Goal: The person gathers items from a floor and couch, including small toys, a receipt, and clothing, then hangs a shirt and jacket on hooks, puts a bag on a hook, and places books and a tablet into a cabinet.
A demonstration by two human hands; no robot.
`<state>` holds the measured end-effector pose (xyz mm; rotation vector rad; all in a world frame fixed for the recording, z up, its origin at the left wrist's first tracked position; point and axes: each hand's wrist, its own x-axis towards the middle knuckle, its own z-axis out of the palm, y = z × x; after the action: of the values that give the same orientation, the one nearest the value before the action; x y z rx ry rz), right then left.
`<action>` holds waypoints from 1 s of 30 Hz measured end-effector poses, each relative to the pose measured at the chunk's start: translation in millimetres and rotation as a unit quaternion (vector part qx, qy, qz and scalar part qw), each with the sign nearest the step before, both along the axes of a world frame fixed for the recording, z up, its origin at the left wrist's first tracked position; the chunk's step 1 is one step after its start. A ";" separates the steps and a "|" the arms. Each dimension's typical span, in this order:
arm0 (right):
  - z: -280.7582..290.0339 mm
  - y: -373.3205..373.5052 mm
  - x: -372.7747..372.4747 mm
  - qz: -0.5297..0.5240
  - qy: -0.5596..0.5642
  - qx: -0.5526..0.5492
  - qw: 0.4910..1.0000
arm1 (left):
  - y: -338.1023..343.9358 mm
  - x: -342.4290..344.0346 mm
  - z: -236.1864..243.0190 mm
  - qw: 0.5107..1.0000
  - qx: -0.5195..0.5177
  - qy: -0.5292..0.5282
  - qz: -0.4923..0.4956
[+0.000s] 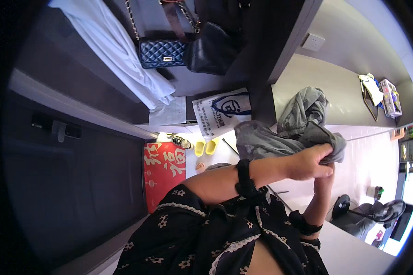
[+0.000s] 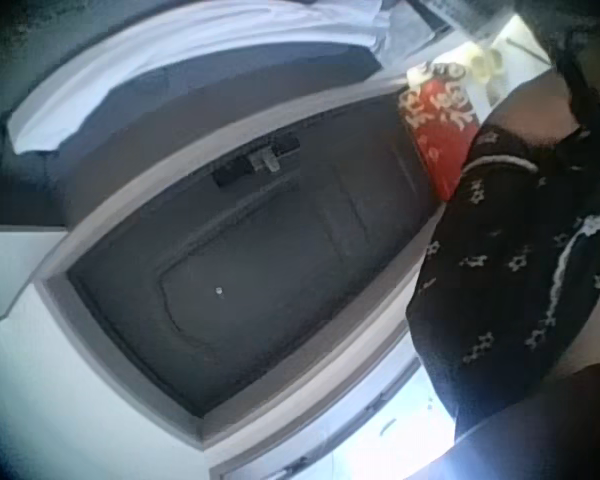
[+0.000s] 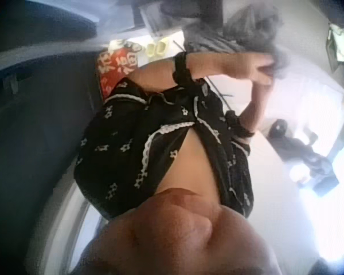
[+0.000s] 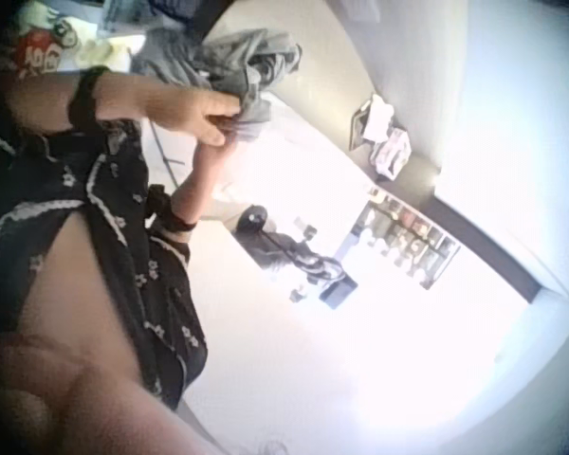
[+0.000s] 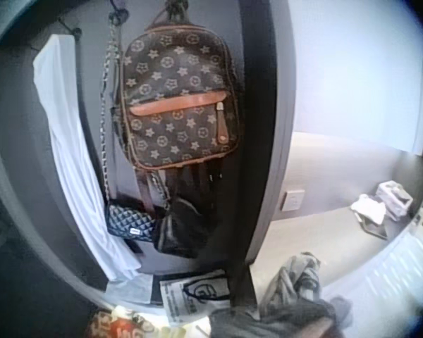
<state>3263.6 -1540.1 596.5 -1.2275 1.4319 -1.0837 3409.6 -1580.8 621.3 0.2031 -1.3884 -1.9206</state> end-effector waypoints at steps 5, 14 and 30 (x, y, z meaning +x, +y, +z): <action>17.0 -1.7 2.9 -0.116 -0.234 -0.117 0.958 | 15.4 27.2 34.6 0.842 -0.412 -0.127 0.325; 86.4 31.2 -1.8 0.444 -0.183 -0.209 0.852 | 3.6 63.7 64.5 0.680 -0.391 -0.083 0.615; 164.7 -34.4 17.5 0.297 -0.063 -0.151 0.941 | 65.3 204.8 175.5 0.888 -0.227 -0.397 0.056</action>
<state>3281.1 -1574.5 761.2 -1.6379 0.7252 -0.9470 3614.4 -1515.5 796.8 0.8889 -2.2503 -1.3882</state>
